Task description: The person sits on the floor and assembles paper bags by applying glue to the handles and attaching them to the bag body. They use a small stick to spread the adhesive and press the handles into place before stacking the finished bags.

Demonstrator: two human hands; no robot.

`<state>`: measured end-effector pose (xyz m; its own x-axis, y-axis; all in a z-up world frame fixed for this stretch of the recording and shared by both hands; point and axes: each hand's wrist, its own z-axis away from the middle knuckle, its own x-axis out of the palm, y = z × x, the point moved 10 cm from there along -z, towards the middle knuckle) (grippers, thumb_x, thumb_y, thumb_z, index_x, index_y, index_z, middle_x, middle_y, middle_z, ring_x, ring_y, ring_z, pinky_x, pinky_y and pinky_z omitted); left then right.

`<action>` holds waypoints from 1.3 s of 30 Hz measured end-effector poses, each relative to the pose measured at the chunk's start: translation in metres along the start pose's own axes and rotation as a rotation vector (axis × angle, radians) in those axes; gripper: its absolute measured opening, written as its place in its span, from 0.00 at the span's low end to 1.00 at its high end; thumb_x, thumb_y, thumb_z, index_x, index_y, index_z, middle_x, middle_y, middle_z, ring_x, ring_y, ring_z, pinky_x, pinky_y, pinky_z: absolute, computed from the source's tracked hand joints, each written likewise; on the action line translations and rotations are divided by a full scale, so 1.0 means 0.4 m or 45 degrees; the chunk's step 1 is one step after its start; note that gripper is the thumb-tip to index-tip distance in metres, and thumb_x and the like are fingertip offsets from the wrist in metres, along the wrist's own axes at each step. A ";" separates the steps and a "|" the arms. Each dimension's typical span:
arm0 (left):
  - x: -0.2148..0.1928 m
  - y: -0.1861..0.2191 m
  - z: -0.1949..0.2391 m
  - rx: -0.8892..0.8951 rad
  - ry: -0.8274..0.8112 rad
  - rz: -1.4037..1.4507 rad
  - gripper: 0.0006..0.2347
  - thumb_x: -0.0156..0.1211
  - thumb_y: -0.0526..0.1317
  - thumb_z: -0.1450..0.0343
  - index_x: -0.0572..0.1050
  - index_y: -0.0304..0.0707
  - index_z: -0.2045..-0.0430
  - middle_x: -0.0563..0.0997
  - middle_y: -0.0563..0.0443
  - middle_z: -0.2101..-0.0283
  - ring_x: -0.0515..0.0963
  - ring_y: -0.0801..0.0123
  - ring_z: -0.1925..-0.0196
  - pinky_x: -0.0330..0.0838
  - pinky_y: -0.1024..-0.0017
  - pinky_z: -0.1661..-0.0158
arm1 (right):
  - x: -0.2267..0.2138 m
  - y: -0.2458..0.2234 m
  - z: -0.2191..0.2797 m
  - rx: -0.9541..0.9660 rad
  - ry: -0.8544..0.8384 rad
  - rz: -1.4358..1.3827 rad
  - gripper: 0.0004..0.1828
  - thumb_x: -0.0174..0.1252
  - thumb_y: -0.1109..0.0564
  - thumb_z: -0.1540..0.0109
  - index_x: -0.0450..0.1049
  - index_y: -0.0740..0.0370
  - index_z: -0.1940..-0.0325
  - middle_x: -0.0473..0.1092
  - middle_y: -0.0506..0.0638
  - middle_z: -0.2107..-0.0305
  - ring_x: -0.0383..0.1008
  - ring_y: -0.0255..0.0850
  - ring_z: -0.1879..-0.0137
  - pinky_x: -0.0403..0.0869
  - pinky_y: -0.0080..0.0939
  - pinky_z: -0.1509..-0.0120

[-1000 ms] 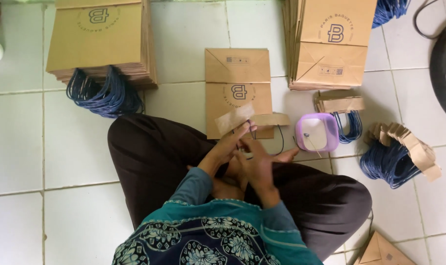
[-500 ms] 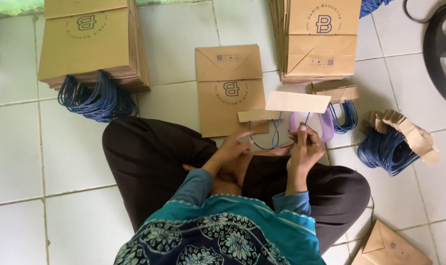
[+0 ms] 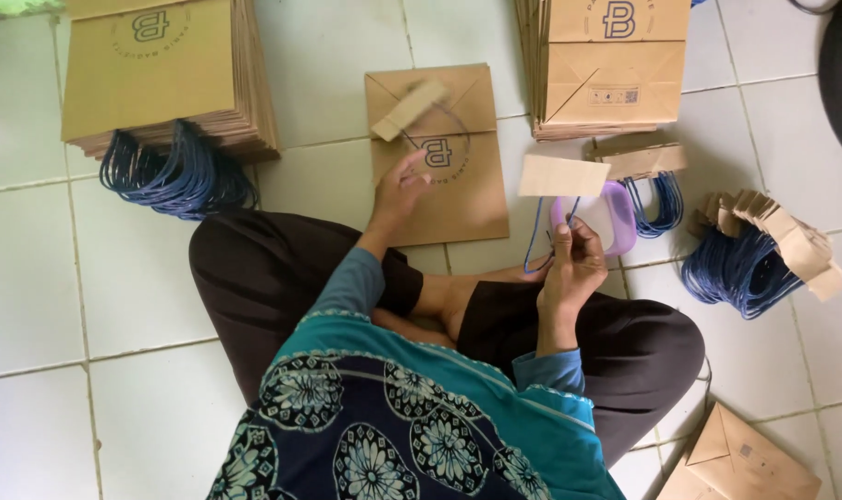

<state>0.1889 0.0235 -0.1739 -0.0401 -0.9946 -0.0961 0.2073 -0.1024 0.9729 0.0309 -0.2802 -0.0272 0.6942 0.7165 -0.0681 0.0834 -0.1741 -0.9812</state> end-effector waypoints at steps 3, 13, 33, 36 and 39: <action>0.021 0.018 -0.016 0.104 -0.111 -0.812 0.18 0.65 0.36 0.33 0.79 0.48 0.48 0.78 0.31 0.51 0.83 0.46 0.52 0.79 0.58 0.52 | 0.016 -0.043 0.024 0.035 0.011 -0.009 0.06 0.66 0.63 0.34 0.78 0.65 0.54 0.70 0.48 0.71 0.69 0.30 0.68 0.70 0.30 0.60; 0.106 -0.064 0.016 0.423 -0.520 -1.400 0.22 0.68 0.49 0.33 0.73 0.44 0.46 0.68 0.42 0.37 0.62 0.44 0.30 0.58 0.43 0.35 | 0.028 0.088 0.006 0.134 -0.191 -0.002 0.05 0.66 0.62 0.33 0.76 0.60 0.61 0.70 0.46 0.74 0.68 0.29 0.72 0.68 0.28 0.64; 0.022 0.109 -0.104 0.348 -0.597 -0.573 0.08 0.52 0.41 0.25 0.74 0.37 0.60 0.81 0.31 0.59 0.79 0.34 0.52 0.71 0.46 0.53 | 0.222 0.307 -0.008 0.086 -0.641 0.986 0.08 0.66 0.48 0.39 0.82 0.37 0.56 0.79 0.44 0.68 0.81 0.46 0.59 0.77 0.47 0.51; 0.028 0.140 -0.096 0.360 -0.614 -0.638 0.08 0.52 0.40 0.26 0.74 0.35 0.61 0.80 0.29 0.60 0.79 0.32 0.54 0.71 0.44 0.53 | 0.198 0.338 -0.053 -0.083 -0.513 0.999 0.08 0.68 0.54 0.40 0.83 0.41 0.57 0.78 0.44 0.71 0.80 0.43 0.63 0.77 0.43 0.55; 0.037 0.143 -0.102 0.384 -0.627 -0.650 0.08 0.52 0.40 0.26 0.74 0.36 0.62 0.81 0.30 0.61 0.79 0.33 0.54 0.71 0.44 0.54 | 0.219 0.312 -0.060 -0.308 -0.469 1.001 0.09 0.68 0.59 0.39 0.83 0.46 0.56 0.76 0.45 0.73 0.78 0.43 0.65 0.77 0.42 0.56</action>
<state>0.2399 0.0020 -0.1281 -0.5045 -0.6947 -0.5127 -0.2264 -0.4666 0.8550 0.1192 -0.2552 -0.1511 0.3446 0.4944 -0.7980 -0.1420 -0.8129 -0.5649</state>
